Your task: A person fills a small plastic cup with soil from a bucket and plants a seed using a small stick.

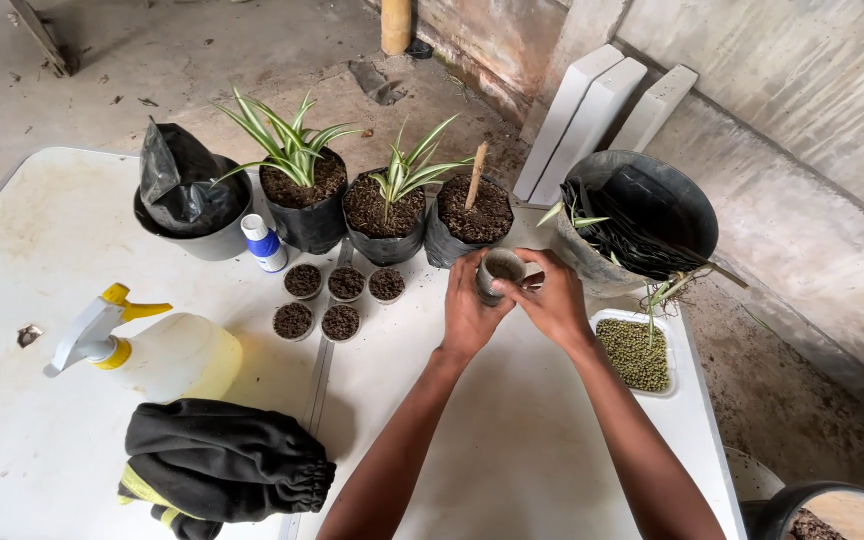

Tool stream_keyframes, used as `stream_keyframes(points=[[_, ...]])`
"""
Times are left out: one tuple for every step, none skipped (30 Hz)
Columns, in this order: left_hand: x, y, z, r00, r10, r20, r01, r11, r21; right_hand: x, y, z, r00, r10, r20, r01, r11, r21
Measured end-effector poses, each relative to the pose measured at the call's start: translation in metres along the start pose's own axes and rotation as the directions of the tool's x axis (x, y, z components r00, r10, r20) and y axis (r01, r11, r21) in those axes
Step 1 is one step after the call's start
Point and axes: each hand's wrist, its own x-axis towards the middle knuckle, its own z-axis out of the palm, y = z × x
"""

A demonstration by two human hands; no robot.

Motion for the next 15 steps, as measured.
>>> stream_keyframes(points=[[0.001,0.000,0.001,1.000,0.000,-0.002,0.000,1.000,0.001,0.001,0.002,0.001,1.000,-0.002,0.002,0.002,1.000,0.000],[0.001,0.001,0.002,1.000,0.006,-0.015,-0.006,1.000,0.004,0.003,0.005,0.001,1.000,0.021,0.000,-0.021,1.000,-0.012],[0.001,0.002,0.003,1.000,0.012,-0.024,-0.012,1.000,0.004,0.003,0.008,0.000,0.999,0.046,-0.006,-0.046,0.999,-0.025],[0.004,0.003,0.002,1.000,0.012,-0.024,-0.012,1.000,0.004,0.005,0.006,-0.001,0.999,0.047,-0.006,-0.047,0.999,-0.025],[0.003,0.004,0.002,1.000,0.008,-0.026,-0.008,1.000,0.007,0.005,0.006,-0.003,0.999,0.043,0.000,-0.043,0.999,-0.017],[0.003,0.006,0.001,1.000,0.004,-0.028,-0.004,1.000,0.010,0.005,0.006,-0.004,0.999,0.038,0.007,-0.038,0.999,-0.008],[0.003,0.004,0.000,1.000,0.003,-0.023,-0.003,1.000,0.008,0.004,0.001,-0.005,0.999,0.044,0.004,-0.044,0.999,-0.008],[0.002,0.004,-0.001,1.000,-0.017,0.006,0.017,1.000,0.014,0.003,-0.005,-0.005,0.998,-0.030,-0.049,0.029,0.999,-0.022],[0.002,0.003,-0.002,0.999,-0.037,0.032,0.037,0.999,0.021,0.003,-0.010,-0.005,0.989,-0.105,-0.100,0.102,0.994,-0.039],[0.004,0.010,-0.009,0.999,-0.038,0.036,0.037,0.999,0.021,0.003,-0.012,-0.009,0.990,-0.102,-0.101,0.098,0.994,-0.038],[0.006,0.017,-0.018,0.990,-0.074,0.117,0.074,0.997,0.000,0.002,-0.014,-0.012,0.985,-0.098,-0.145,0.098,0.995,-0.007],[0.008,0.023,-0.027,0.975,-0.107,0.197,0.112,0.994,-0.017,0.002,-0.016,-0.014,0.978,-0.093,-0.188,0.099,0.995,0.024],[0.008,0.039,-0.039,0.974,-0.108,0.201,0.113,0.993,-0.014,-0.002,-0.023,-0.018,0.978,-0.089,-0.188,0.096,0.995,0.028],[0.008,0.054,-0.051,0.971,-0.139,0.197,0.153,0.987,-0.056,-0.007,-0.029,-0.021,0.978,-0.075,-0.193,0.087,0.995,0.054],[0.008,0.070,-0.062,0.966,-0.167,0.196,0.189,0.977,-0.099,-0.011,-0.036,-0.025,0.978,-0.061,-0.201,0.078,0.994,0.081]])
